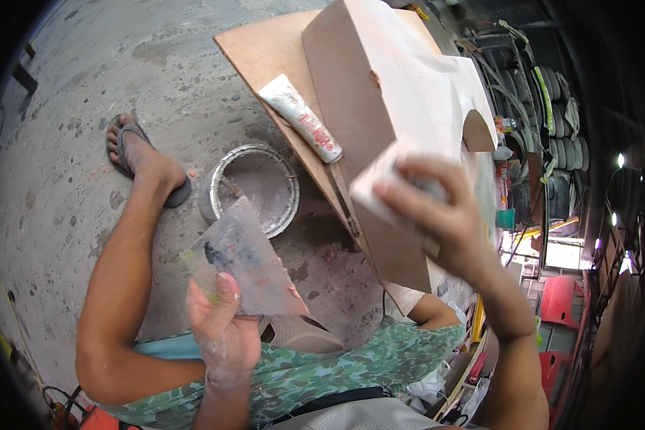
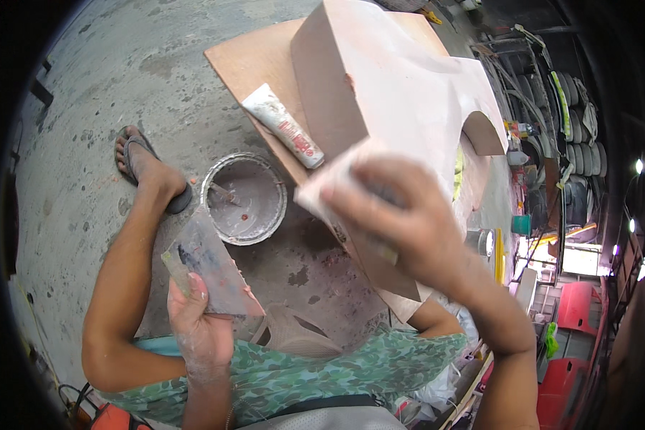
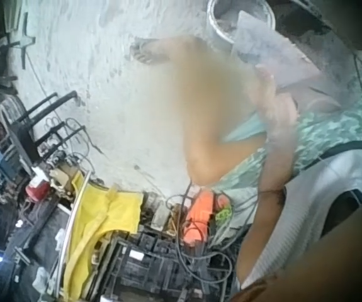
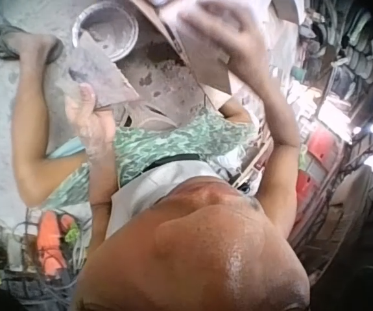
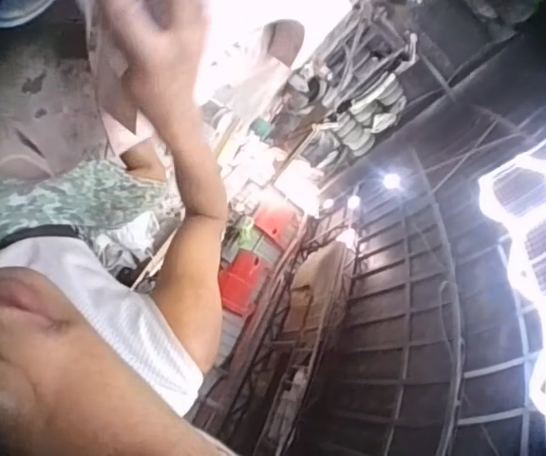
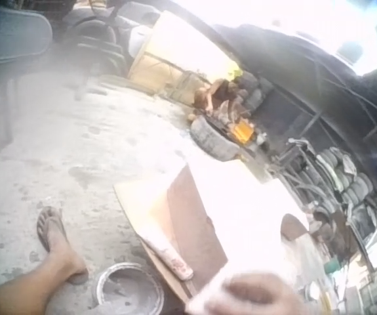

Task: Mixing body filler putty and applying it to a car panel before sanding it smooth.

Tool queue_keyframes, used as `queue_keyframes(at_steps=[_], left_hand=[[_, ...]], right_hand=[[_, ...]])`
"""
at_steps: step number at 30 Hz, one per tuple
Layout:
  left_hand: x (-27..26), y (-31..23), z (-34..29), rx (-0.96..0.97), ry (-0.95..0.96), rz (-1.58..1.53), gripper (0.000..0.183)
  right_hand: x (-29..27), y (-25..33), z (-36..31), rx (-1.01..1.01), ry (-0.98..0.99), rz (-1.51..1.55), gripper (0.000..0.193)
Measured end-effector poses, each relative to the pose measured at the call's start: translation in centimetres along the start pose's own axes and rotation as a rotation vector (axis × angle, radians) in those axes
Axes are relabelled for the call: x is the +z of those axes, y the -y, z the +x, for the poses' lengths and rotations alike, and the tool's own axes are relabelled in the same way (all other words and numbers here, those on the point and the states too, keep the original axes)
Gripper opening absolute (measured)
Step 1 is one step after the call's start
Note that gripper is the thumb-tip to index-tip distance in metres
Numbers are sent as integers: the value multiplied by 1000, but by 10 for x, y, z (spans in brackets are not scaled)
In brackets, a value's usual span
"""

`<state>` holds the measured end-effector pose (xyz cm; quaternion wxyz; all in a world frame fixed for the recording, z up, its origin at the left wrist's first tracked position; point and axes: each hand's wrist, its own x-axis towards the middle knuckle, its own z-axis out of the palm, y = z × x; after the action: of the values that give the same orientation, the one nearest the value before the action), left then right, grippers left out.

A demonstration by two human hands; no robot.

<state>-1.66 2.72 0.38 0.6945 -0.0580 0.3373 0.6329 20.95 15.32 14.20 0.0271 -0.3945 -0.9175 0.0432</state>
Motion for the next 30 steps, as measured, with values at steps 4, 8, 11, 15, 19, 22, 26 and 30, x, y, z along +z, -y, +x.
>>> queue_keyframes(at_steps=[4, 8, 11, 15, 19, 22, 26, 30], left_hand=[[-8, 14, 12, -60, -75, -30, 41], [-8, 25, 17, -122, -132, -15, 38], [-7, 23, 18, -129, -150, 12, 38], [-10, 23, 20, -156, -137, 20, 39], [-8, 26, 22, -181, -122, 8, 39], [-3, 29, 22, -134, -183, 66, 36], [-6, 31, 21, -158, -172, 69, 37], [-8, 35, 22, -167, -161, 78, 37]], right_hand=[[-16, -71, 48, 4, -93, -132, 58], [-7, -117, 67, 39, -93, -139, 67], [1, -128, 75, 27, -61, -161, 65], [8, -135, 80, 29, -61, -137, 64], [11, -137, 76, 51, -52, -95, 64], [16, -139, 73, 34, -46, -89, 63], [11, -133, 66, 49, -15, -130, 62], [11, -128, 51, 45, -11, -92, 63]])
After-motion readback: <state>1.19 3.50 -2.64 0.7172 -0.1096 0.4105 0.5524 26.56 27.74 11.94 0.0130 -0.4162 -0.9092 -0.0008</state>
